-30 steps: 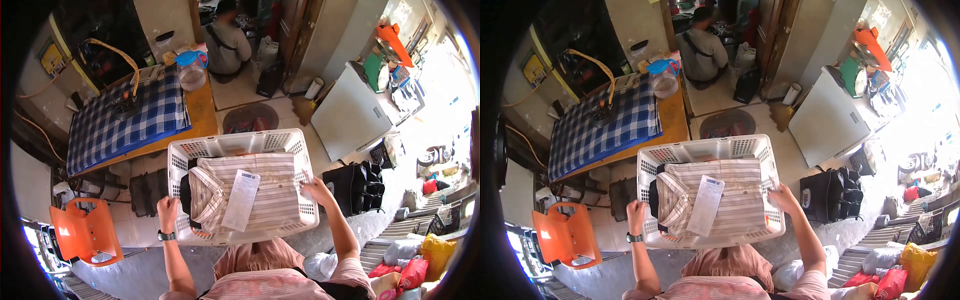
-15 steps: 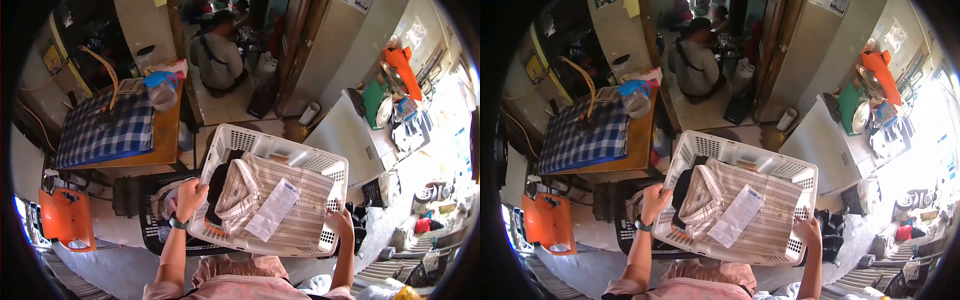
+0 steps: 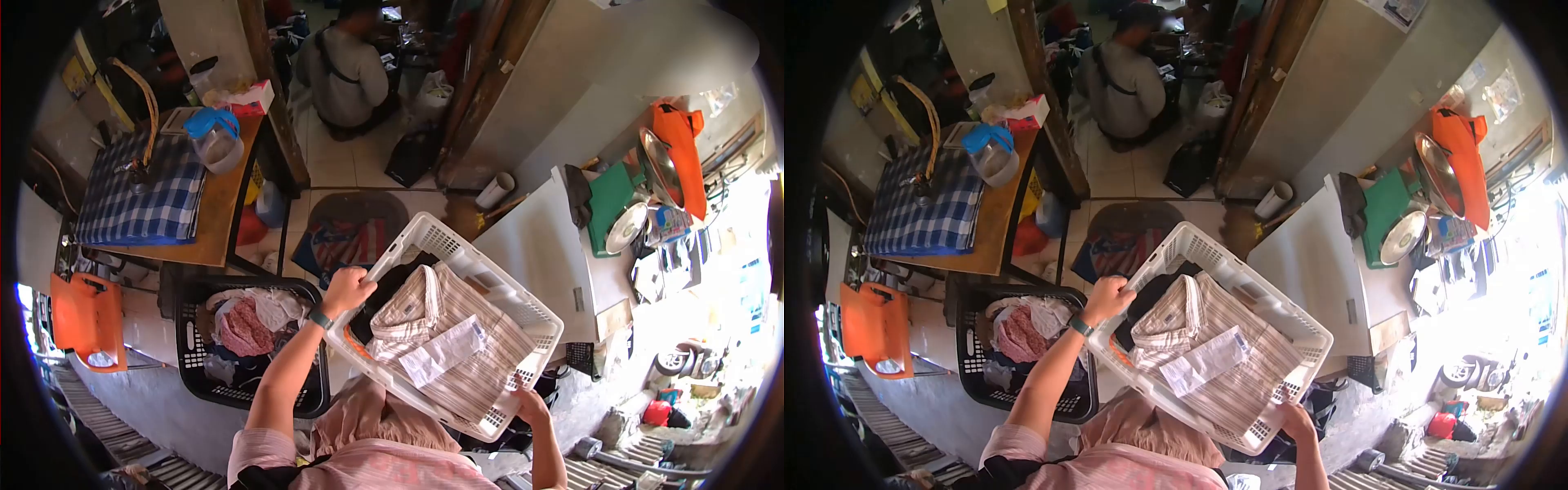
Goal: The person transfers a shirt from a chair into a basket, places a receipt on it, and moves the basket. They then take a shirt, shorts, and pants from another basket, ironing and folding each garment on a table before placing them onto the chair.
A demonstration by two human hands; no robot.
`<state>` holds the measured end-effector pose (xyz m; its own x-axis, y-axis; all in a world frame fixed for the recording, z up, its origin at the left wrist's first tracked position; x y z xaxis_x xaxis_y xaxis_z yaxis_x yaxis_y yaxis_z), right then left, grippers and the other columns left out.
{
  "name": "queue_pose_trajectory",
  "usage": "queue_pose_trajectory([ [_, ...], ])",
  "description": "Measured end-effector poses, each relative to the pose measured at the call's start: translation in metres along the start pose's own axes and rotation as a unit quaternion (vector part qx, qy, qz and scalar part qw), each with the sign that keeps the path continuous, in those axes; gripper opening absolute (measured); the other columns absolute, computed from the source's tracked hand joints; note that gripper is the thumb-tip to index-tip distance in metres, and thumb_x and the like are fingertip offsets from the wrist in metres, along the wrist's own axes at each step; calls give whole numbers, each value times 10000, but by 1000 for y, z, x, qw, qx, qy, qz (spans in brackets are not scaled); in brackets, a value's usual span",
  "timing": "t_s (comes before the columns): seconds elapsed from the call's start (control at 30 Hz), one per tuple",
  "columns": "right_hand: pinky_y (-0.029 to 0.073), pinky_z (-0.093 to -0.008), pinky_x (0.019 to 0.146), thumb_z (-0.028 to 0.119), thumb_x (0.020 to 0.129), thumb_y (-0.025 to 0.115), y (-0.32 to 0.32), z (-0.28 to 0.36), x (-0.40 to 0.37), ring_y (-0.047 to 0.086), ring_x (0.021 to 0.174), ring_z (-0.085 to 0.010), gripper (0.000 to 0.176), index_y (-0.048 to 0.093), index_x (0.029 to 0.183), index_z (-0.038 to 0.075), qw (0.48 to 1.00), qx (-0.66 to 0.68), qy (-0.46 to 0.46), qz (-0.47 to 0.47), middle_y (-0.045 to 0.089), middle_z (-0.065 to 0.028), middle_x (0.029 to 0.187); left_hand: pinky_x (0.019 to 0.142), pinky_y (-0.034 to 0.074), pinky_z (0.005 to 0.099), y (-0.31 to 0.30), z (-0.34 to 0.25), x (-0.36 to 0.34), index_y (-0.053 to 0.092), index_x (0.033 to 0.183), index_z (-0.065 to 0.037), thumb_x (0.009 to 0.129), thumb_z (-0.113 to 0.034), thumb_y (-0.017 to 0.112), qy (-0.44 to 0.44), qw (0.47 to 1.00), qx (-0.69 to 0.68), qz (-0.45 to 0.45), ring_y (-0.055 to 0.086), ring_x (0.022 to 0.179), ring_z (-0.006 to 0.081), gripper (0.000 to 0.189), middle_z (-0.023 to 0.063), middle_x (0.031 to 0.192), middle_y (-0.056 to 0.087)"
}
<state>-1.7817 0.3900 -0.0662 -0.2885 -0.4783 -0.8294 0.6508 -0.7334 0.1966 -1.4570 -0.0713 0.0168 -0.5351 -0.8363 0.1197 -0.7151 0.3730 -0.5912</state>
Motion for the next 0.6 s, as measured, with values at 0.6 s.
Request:
queue_pose_trajectory([
  [0.6, 444, -262, 491, 146, 803, 626, 265, 161, 295, 568, 644, -102, 167, 611, 937, 47, 939, -261, -220, 35, 592, -28, 807, 888, 408, 556, -29, 301, 269, 568, 1149, -1, 788, -376, 581, -290, 939, 183, 32, 531, 1104, 379, 521, 258, 1159, 566],
])
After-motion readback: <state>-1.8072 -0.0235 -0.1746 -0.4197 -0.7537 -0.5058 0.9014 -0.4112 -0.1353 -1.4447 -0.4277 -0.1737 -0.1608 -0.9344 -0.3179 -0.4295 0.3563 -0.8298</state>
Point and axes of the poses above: each hand's wrist, its own x-axis towards the middle knuckle, its own y-axis out of the palm, z = x × y, the point moved 9 cm from there along x, towards the middle knuckle
